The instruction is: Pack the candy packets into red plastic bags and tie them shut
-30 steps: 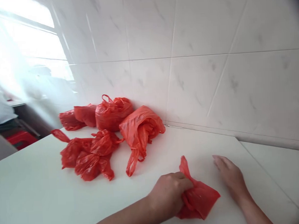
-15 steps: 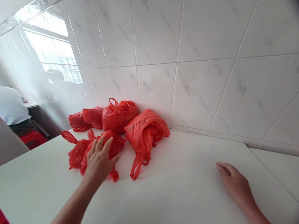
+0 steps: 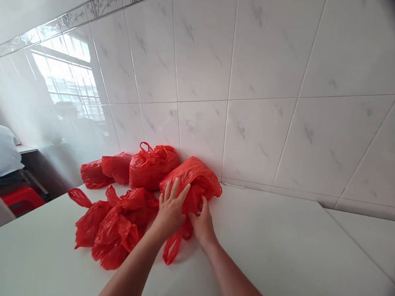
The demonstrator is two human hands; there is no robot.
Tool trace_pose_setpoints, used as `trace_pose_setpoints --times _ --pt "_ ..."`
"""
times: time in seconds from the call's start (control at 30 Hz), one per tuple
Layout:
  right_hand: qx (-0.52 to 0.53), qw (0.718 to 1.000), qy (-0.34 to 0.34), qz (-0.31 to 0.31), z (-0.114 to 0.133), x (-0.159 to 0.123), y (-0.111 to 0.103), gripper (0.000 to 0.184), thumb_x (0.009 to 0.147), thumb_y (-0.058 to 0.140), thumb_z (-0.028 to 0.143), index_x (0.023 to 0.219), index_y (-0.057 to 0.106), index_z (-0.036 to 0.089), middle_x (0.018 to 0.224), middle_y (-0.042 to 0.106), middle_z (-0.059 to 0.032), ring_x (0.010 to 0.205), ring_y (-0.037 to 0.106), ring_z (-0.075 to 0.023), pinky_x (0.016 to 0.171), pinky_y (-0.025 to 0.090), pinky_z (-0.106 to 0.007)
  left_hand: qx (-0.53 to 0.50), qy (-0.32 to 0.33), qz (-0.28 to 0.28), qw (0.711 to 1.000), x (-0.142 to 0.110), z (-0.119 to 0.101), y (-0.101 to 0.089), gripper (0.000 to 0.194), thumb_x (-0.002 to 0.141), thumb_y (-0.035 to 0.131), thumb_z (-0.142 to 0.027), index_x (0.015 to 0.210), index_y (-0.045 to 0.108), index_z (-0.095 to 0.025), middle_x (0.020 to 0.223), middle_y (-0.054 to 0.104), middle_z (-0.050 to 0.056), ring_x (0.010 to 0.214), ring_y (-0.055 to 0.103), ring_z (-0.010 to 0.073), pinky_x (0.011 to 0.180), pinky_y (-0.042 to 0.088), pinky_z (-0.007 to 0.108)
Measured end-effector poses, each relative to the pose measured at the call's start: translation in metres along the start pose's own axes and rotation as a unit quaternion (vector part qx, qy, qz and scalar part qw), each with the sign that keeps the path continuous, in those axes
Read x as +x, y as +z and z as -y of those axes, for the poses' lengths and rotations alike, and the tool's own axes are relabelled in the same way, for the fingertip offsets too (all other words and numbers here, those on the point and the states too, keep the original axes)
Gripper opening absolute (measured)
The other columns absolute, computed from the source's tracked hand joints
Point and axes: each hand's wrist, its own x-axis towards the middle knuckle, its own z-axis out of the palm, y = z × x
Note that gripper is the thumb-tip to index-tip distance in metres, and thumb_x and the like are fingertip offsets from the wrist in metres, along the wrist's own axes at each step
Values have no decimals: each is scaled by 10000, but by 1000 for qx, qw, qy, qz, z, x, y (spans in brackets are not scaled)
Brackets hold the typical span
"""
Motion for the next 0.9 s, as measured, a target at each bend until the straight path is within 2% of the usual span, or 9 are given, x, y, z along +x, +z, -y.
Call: trace_pose_setpoints --times 0.1,0.2,0.37,0.5,0.6,0.7,0.77,0.83,0.9 --pt "17 998 55 13 -7 9 -27 378 575 460 118 900 643 176 724 641 -7 633 574 -158 510 411 -232 8 21 52 998 14 12 0 978 558 773 -277 1401 302 -429 1578 23 53 1404 16 428 1026 206 670" --pt "33 993 110 -12 -12 2 -85 202 530 437 126 659 582 180 492 465 58 428 381 -87 402 249 -208 11 22 83 996 33 19 9 1016 480 829 -378 1381 360 -410 1576 42 76 1397 42 445 1020 191 682" --pt "75 977 172 -98 -7 -28 -192 45 583 511 216 623 517 196 482 409 65 388 301 -68 377 223 -214 14 4 48 999 52 15 23 870 607 768 -275 1389 387 -300 1568 62 135 1396 56 446 1007 184 700" --pt "102 969 173 -142 2 -45 -242 207 697 546 355 810 591 189 548 432 53 401 289 -69 374 260 -215 8 5 -1 1000 43 -6 13 666 712 615 -116 1335 457 -288 1563 94 134 1397 22 450 983 116 750" --pt "100 970 170 -140 9 -52 -248 178 717 556 360 778 584 195 550 436 47 409 291 -75 368 260 -215 -19 20 -75 997 22 -39 0 546 780 479 -65 1295 488 -247 1555 118 125 1415 4 387 1050 85 684" --pt "86 977 158 -115 23 -60 -232 134 724 561 287 634 519 197 535 429 49 430 298 -71 381 244 -201 -172 108 -116 972 -4 -83 -9 430 802 511 -126 1219 545 -226 1472 324 113 1379 241 292 1112 209 502" --pt "76 983 144 -81 40 -67 -219 123 728 585 252 634 536 189 560 459 43 476 360 -76 419 292 -196 -353 155 -16 922 -18 -111 -9 596 708 652 -173 1279 502 -253 1461 355 83 1344 307 280 1093 278 439" --pt "79 989 123 -24 60 -73 -210 97 754 603 287 750 612 191 655 541 21 569 454 -96 497 371 -208 -515 113 98 844 -27 -132 -4 776 580 732 -152 1304 482 -280 1420 427 66 1293 377 301 1038 349 423" --pt "97 991 88 32 76 -77 -210 259 818 533 423 895 650 206 746 594 -7 610 490 -116 531 401 -234 -595 52 158 786 -33 -146 5 590 613 697 -173 1187 584 -247 1189 619 74 1090 554 292 886 459 396"
